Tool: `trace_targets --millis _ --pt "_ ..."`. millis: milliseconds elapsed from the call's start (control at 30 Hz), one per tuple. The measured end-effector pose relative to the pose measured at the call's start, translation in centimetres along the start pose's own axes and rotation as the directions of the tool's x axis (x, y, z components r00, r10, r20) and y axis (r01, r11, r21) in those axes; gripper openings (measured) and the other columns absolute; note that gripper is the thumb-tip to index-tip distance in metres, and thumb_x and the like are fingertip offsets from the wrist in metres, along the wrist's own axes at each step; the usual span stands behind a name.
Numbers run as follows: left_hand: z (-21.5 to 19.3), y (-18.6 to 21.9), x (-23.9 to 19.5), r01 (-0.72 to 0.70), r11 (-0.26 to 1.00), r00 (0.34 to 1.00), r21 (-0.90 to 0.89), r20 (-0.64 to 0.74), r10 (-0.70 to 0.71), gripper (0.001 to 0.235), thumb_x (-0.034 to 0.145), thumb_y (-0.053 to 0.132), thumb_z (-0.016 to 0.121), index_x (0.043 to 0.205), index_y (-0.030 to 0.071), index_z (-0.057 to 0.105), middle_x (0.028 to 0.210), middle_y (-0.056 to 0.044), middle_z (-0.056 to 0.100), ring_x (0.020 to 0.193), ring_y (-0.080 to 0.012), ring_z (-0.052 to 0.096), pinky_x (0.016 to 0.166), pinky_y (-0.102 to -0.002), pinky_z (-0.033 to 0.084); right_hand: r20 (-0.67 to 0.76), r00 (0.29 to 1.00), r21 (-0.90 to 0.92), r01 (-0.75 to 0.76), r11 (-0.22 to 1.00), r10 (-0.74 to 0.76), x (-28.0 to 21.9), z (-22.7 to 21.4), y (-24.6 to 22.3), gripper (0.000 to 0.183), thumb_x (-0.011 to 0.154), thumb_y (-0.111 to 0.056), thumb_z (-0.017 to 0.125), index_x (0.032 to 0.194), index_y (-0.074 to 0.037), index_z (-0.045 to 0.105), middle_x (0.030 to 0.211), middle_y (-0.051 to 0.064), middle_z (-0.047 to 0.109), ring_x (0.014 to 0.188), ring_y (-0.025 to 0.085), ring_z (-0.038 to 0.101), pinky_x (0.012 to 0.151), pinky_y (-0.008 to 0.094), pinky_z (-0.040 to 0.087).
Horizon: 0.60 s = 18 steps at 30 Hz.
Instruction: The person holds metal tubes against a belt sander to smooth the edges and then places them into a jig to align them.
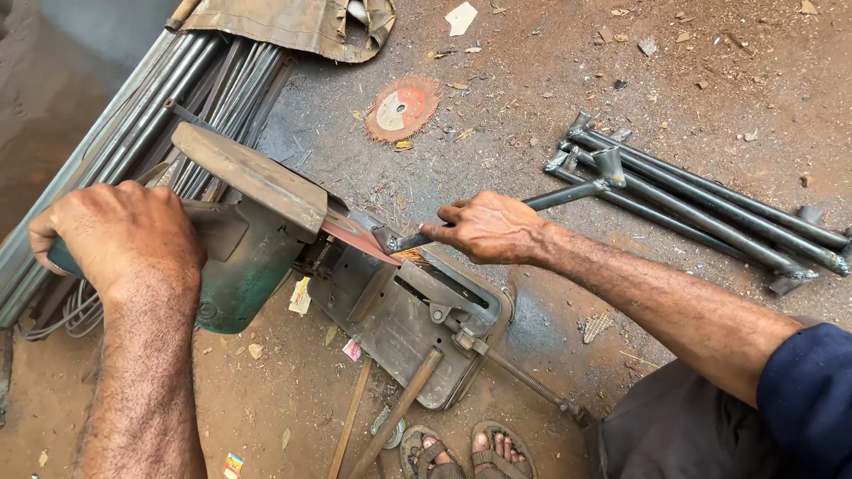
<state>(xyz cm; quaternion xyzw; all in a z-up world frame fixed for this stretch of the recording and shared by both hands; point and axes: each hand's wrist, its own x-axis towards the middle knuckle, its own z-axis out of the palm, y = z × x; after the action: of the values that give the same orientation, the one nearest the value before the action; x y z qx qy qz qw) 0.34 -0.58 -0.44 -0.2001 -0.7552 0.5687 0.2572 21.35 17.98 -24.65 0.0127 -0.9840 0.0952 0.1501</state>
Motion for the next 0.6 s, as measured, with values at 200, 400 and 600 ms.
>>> trace_targets --millis 200,400,600 --pt "1.5 0.5 0.8 0.008 0.999 1.000 0.043 0.008 -0.008 0.039 0.089 0.051 0.074 0.088 0.013 0.079 0.064 -0.002 0.064 0.057 -0.0125 0.062 0.045 -0.041 0.045 -0.047 0.996 0.246 -0.056 0.968 0.070 -0.5 0.6 0.5 0.040 0.095 -0.026 0.063 0.133 -0.016 0.065 0.092 0.009 0.073 0.074 0.030 0.072 0.062 0.047 0.057" --pt "0.7 0.3 0.7 -0.007 1.000 0.999 0.026 0.038 0.006 0.039 0.092 0.049 0.071 0.090 0.012 0.084 0.066 -0.005 0.066 0.060 -0.0144 0.067 0.048 -0.045 0.051 0.118 0.971 0.414 -0.240 0.878 0.210 -0.1 0.4 -0.5 0.043 0.098 -0.041 0.061 0.136 -0.020 0.066 0.078 0.009 0.074 0.063 0.025 0.071 0.060 0.045 0.059" --pt "-0.7 -0.1 -0.1 -0.015 1.000 0.998 -0.027 0.068 0.017 0.039 0.093 0.050 0.071 0.093 0.013 0.084 0.071 -0.006 0.070 0.062 -0.0152 0.068 0.052 -0.047 0.052 0.154 0.951 0.739 -0.291 0.607 0.269 -0.6 9.2 -1.1 0.049 0.104 -0.045 0.057 0.143 -0.017 0.064 0.086 0.007 0.076 0.062 0.018 0.066 0.057 0.040 0.060"
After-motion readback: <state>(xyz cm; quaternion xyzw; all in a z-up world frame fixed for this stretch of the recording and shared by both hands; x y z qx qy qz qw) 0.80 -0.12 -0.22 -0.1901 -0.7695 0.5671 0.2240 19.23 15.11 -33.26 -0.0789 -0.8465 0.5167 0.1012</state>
